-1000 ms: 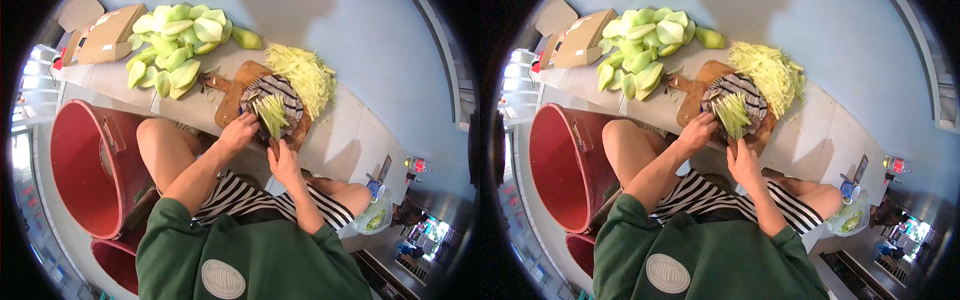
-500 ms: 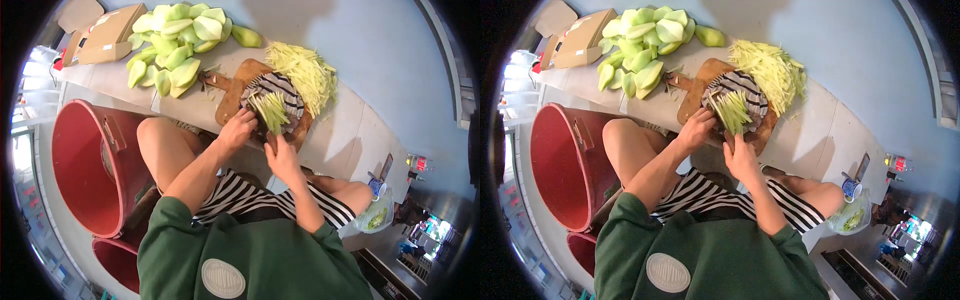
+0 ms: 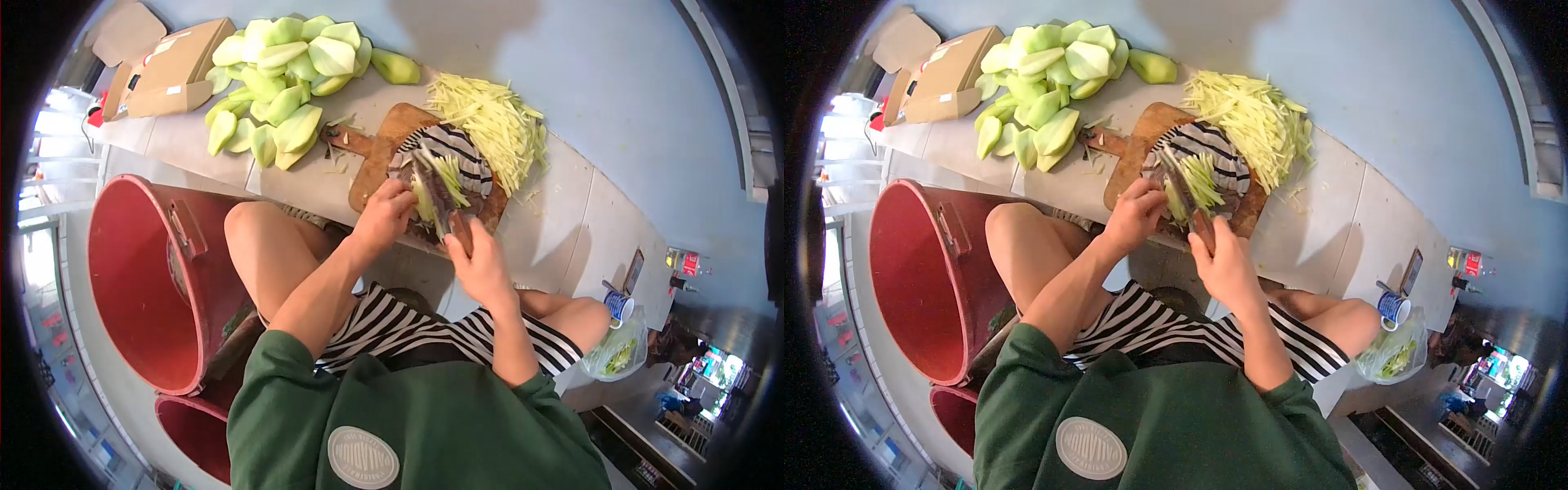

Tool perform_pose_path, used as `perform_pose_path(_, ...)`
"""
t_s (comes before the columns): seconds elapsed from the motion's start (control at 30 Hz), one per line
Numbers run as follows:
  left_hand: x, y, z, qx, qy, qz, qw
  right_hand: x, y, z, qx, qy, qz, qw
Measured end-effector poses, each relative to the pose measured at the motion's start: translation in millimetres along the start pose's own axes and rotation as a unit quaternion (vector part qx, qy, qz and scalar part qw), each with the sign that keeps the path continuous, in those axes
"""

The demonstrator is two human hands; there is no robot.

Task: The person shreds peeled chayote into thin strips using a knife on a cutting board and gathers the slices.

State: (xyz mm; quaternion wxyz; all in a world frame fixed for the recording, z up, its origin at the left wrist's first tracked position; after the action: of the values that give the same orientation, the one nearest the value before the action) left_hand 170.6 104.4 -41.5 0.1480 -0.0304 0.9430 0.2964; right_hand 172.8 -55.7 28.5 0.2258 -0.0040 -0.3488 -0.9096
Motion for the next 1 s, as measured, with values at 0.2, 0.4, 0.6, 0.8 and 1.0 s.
perform_pose_path(0.2, 2.4, 26.6, 30.0, -0.118, 0.268, -0.073, 0.953, 8.3, 60.3, 25.3, -0.013, 0.051, -0.113, 0.992)
perform_pose_path(0.4, 6.8, 1.3, 54.1, -0.106, 0.398, 0.005, 0.911, 20.2, 80.7, 13.3, -0.077, 0.104, -0.214, 0.968)
perform_pose_path(0.6, 8.8, 11.0, 25.7, -0.013, 0.450, -0.075, 0.890, 42.8, 64.5, -32.7, -0.102, 0.051, -0.141, 0.983)
perform_pose_path(0.8, 11.2, -9.0, 27.5, -0.125, 0.366, -0.063, 0.920, 58.2, 69.4, -60.8, -0.146, 0.053, -0.182, 0.971)
perform_pose_path(1.0, 20.9, -14.6, 37.4, 0.199, 0.425, -0.067, 0.880, 66.0, 85.5, -68.7, -0.165, 0.062, -0.210, 0.962)
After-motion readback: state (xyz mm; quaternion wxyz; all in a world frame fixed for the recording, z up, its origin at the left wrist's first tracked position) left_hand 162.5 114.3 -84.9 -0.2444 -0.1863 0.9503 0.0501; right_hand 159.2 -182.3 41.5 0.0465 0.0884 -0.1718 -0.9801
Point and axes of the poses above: each hand's wrist, its own x-axis away from the middle knuckle, its own y-axis out of the back of the hand, z = x × y, the point moved 9 cm from there along -x, towards the middle knuckle, and after that the axes turned 6 degrees about y, right-handed, at the moved point
